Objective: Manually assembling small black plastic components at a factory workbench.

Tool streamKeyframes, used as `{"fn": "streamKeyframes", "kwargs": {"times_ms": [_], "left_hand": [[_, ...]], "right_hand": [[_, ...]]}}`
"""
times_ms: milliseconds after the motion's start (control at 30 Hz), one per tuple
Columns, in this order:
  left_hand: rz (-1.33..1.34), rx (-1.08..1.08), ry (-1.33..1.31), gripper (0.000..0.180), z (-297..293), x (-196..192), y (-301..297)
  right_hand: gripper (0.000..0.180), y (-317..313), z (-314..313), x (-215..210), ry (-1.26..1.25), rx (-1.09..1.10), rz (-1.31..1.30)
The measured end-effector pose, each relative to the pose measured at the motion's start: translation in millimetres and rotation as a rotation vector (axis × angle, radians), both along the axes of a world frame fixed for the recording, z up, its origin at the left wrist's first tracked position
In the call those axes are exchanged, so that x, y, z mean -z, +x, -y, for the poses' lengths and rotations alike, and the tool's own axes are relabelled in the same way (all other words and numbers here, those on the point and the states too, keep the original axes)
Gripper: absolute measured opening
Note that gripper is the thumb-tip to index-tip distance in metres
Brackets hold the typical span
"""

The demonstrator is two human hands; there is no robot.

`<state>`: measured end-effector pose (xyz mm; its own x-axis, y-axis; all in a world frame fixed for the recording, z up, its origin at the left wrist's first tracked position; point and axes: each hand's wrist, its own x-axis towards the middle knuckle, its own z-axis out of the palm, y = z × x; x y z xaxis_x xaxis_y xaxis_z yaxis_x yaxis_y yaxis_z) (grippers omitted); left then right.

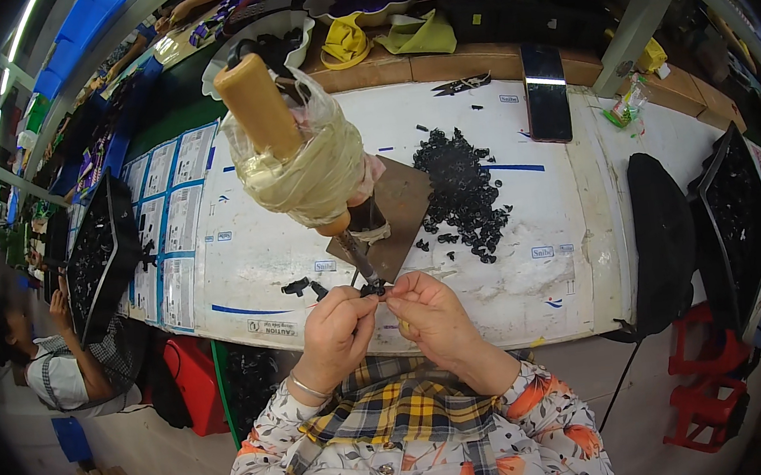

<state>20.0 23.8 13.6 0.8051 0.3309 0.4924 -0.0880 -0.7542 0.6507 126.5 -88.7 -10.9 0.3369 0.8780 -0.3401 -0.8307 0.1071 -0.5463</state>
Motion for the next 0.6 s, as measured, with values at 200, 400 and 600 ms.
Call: {"fn": "streamKeyframes", "kwargs": {"times_ms": [200,400,600], "left_hand": [[0.001,-0.009,-0.002,0.020,-0.7,-3.5,1.3],[0.015,-0.005,0.010,0.021,-1.6,-3.8,0.8],[0.018,-0.005,0.023,0.021,-1.6,-2.5,-1.2]], "right_hand": [[0.010,2.1,0.5,-0.1,0.032,-0.005,0.009],[0.011,1.6,0.1,-2.7,0.044,0.001,0.007],[0.012,1.8,0.8,-3.2,0.038,0.006,-0.006]]}}
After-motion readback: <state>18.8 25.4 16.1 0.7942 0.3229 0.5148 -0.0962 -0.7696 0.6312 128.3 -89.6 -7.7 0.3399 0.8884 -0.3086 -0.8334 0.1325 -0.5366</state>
